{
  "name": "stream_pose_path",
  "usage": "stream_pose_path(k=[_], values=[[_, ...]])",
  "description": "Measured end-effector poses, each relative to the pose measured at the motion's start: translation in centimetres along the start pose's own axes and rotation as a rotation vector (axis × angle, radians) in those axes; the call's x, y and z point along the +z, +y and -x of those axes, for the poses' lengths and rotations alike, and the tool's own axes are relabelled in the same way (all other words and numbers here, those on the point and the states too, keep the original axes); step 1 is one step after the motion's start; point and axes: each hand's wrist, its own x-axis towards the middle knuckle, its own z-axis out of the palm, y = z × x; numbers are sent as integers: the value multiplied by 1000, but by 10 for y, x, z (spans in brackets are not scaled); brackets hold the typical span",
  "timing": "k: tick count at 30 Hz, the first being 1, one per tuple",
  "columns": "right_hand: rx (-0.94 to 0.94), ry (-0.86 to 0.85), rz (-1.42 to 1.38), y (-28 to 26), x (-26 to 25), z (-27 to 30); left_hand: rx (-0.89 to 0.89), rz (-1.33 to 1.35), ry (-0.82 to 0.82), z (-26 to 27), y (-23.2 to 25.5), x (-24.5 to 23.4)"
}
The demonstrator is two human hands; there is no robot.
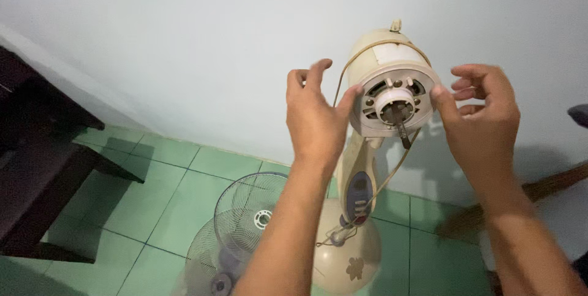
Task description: The person assembles a standing electric fan by hand. They attach the fan blades to the motor hub, secure them with a plastic ring, and then fit the front wire cage over the blades, fastening it with a central nut.
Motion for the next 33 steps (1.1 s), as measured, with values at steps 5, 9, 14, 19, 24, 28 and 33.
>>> stream_pose_path(k=[5, 9, 14, 19, 24, 28, 33], values=[[262, -167, -336, 13, 6, 10, -298, 211, -252, 4, -16, 7], [314, -116, -355, 8, 6, 13, -359, 343, -249, 6, -13, 13], [271, -86, -242, -8, 2, 18, -471, 372, -342, -3, -18, 9], [257, -69, -165, -11, 3, 17, -427, 474, -322, -3, -24, 13], [177, -70, -149, -4, 6, 16, -455, 390, -332, -2, -23, 14], [164, -66, -207, 0, 6, 17, -483, 421, -340, -1, -23, 13], [182, -78, -181, -4, 5, 17, -469, 426, -365, 0, -22, 10]])
